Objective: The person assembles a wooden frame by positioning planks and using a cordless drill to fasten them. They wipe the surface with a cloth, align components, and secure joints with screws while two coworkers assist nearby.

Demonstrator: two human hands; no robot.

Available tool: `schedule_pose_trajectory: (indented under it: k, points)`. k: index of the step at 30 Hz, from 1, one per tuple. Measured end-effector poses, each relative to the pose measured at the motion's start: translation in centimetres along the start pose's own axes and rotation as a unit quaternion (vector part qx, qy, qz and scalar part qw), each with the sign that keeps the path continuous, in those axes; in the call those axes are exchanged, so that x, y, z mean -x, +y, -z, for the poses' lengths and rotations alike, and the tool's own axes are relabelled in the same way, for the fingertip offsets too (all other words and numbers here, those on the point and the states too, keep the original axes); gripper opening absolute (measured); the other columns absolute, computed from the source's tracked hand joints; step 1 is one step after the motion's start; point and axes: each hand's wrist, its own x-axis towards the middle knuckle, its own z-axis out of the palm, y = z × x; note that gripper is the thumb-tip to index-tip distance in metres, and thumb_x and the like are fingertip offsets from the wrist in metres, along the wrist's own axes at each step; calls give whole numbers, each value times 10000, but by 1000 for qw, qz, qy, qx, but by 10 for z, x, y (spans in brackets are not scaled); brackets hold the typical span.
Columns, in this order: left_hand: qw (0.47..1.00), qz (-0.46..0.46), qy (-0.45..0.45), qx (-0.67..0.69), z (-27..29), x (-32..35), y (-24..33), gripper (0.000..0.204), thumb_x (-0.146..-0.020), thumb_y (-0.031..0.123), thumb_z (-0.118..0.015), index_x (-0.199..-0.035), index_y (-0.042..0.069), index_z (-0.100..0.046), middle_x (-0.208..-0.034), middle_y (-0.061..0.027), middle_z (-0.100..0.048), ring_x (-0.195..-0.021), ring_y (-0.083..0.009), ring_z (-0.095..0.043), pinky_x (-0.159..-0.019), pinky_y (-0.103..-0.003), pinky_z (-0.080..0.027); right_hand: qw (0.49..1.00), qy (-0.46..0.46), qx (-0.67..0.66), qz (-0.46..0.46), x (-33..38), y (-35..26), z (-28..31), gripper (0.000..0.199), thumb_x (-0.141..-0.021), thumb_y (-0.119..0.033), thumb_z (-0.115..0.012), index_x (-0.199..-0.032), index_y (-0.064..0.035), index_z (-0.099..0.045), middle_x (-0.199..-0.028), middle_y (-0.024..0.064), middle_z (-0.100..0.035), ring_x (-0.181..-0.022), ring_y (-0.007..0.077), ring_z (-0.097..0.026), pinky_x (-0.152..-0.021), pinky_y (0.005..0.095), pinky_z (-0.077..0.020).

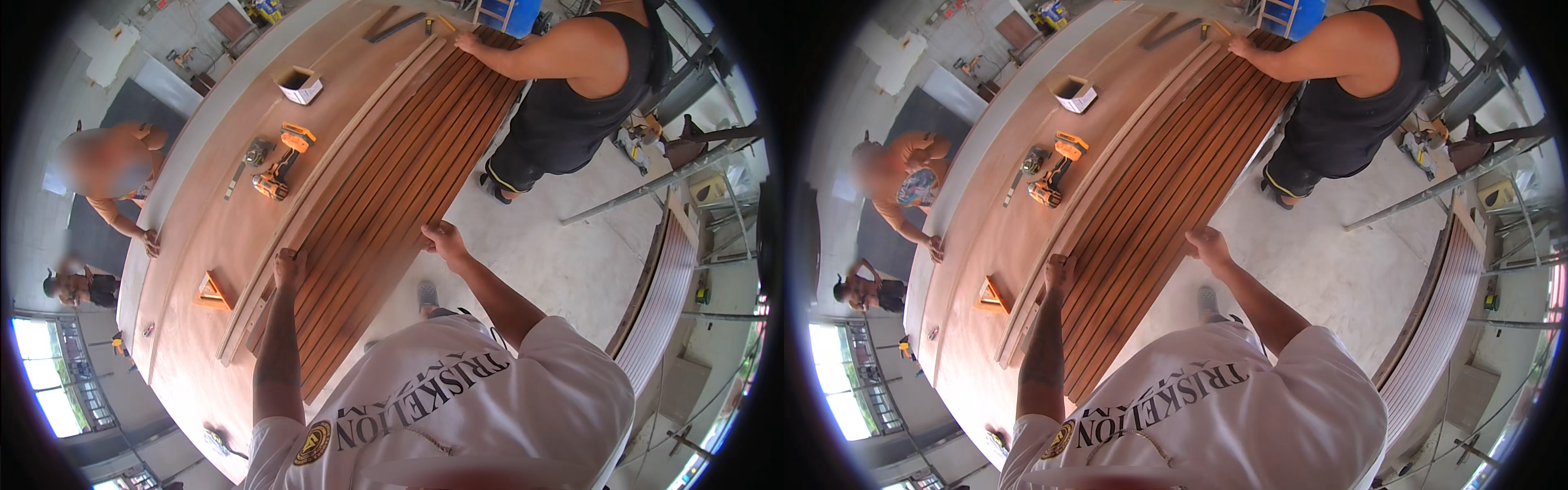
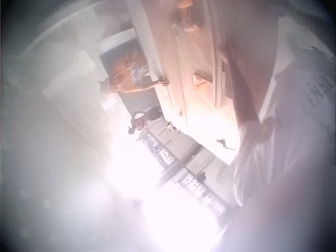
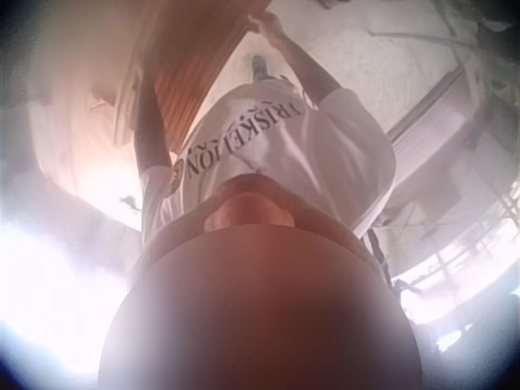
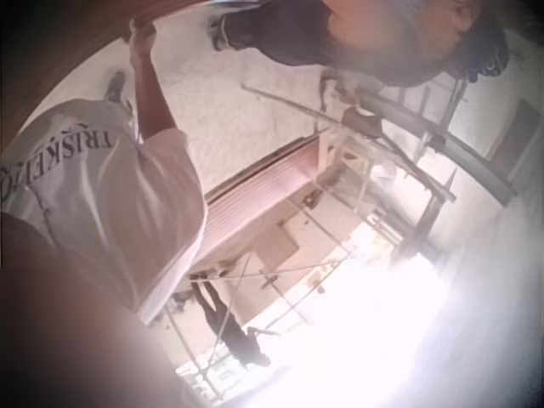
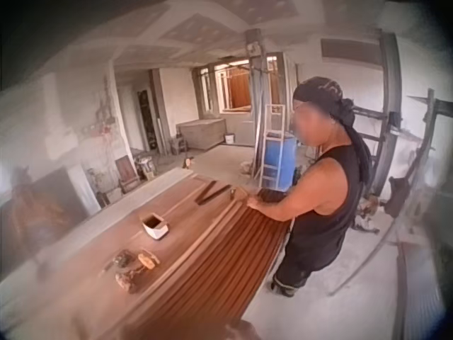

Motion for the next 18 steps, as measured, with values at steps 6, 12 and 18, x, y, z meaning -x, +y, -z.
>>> schedule_pose_trajectory:
  k: [6, 12, 18]
  points:
    - [999, 43, 29, 3, 10, 5, 26, 503, -916, 472, -652, -948, -30, -669, -958, -242, -692, -957, -412, -663, -848, -500, -496, 989, -56, -138, 25, 11, 2, 0, 381, -973, -282, -681, -1257, -47, -584, -1091, 54, -675, -973, 187, -699, -789, 358, -604]
    - [993, 68, 88, -41, 66, 19, 84, 598, -948, 554, -579, -801, -17, -682, -801, -271, -658, -842, -465, -655, -782, -529, -480, 966, -131, -205, 88, 27, -18, -7, 280, -1001, -269, -653, -1182, -68, -580, -1073, 62, -678, -982, 194, -704, -818, 362, -601]
    - [991, 30, 105, -82, 126, 26, 93, 617, -947, 571, -576, -785, -19, -661, -798, -261, -664, -804, -452, -662, -730, -536, -478, 951, -161, -231, 129, 32, -17, -34, 210, -1014, -250, -643, -1068, -62, -565, -1056, 70, -691, -952, 181, -707, -807, 343, -589]
